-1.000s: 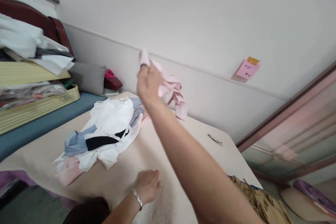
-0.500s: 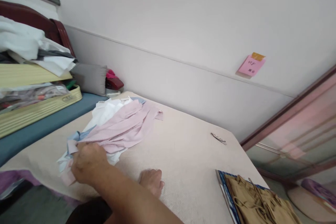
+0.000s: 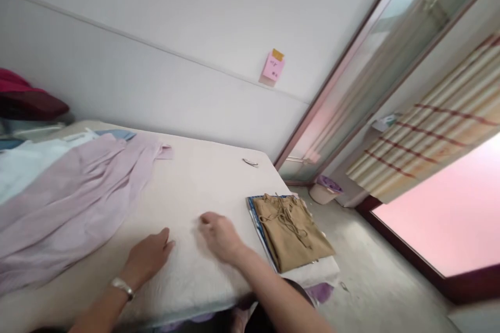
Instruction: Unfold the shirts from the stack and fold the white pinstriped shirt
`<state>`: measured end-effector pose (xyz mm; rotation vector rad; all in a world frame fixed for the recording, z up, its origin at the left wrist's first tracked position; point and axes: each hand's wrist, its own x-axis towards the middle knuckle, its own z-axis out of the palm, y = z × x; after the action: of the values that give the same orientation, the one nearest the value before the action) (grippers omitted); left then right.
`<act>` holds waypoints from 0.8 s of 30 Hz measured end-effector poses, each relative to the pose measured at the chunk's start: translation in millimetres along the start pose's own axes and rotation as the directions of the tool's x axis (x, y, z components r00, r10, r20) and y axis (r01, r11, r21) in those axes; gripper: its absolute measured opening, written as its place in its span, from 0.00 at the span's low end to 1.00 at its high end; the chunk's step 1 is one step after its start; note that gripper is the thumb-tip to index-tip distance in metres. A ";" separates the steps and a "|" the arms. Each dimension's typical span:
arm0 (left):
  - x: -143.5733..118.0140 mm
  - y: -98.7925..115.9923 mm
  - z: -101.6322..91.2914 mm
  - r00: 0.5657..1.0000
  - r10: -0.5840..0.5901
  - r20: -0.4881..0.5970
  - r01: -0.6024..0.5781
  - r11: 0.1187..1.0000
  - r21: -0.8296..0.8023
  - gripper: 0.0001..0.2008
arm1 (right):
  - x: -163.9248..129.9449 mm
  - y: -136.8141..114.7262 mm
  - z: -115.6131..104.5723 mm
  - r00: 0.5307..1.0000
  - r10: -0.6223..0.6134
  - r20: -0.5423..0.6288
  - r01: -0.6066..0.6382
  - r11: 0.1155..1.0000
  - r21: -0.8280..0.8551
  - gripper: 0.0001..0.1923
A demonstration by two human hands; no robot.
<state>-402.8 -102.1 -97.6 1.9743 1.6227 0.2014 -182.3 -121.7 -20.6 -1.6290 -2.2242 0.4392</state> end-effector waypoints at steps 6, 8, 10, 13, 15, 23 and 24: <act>12.6 -13.0 16.2 0.999 0.003 0.036 -0.011 0.970 0.243 0.13 | -19.1 193.4 -100.7 0.856 0.490 -0.166 -0.510 0.741 -0.437 0.18; 16.6 -16.0 16.3 0.998 -0.006 0.055 -0.006 0.976 0.219 0.12 | -20.3 233.3 -117.5 0.821 0.543 -0.176 -0.553 0.677 -0.486 0.20; 19.7 -18.0 14.8 0.997 -0.006 0.071 -0.007 0.983 0.183 0.11 | -19.3 262.5 -124.3 0.803 0.573 -0.161 -0.560 0.636 -0.531 0.23; 21.9 -19.4 12.6 0.997 -0.013 0.082 0.001 0.989 0.145 0.12 | -16.7 287.8 -123.6 0.810 0.573 -0.127 -0.528 0.619 -0.581 0.20; 22.5 -19.7 12.0 0.997 -0.014 0.081 0.003 0.990 0.139 0.12 | -16.9 294.1 -122.2 0.826 0.549 -0.124 -0.503 0.620 -0.602 0.17; 21.0 -17.3 10.8 0.998 -0.014 0.067 0.002 0.986 0.165 0.11 | -51.6 266.8 -140.3 0.890 0.444 -0.100 -0.406 0.675 -0.616 0.14; 20.1 -16.2 10.1 0.998 -0.013 0.066 0.002 0.985 0.173 0.11 | -59.6 260.0 -143.4 0.903 0.423 -0.074 -0.377 0.698 -0.608 0.13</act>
<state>-406.9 -84.9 -119.0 2.0801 1.6528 -0.0094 119.3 -96.7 -13.7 -2.4959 -2.1749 -0.1712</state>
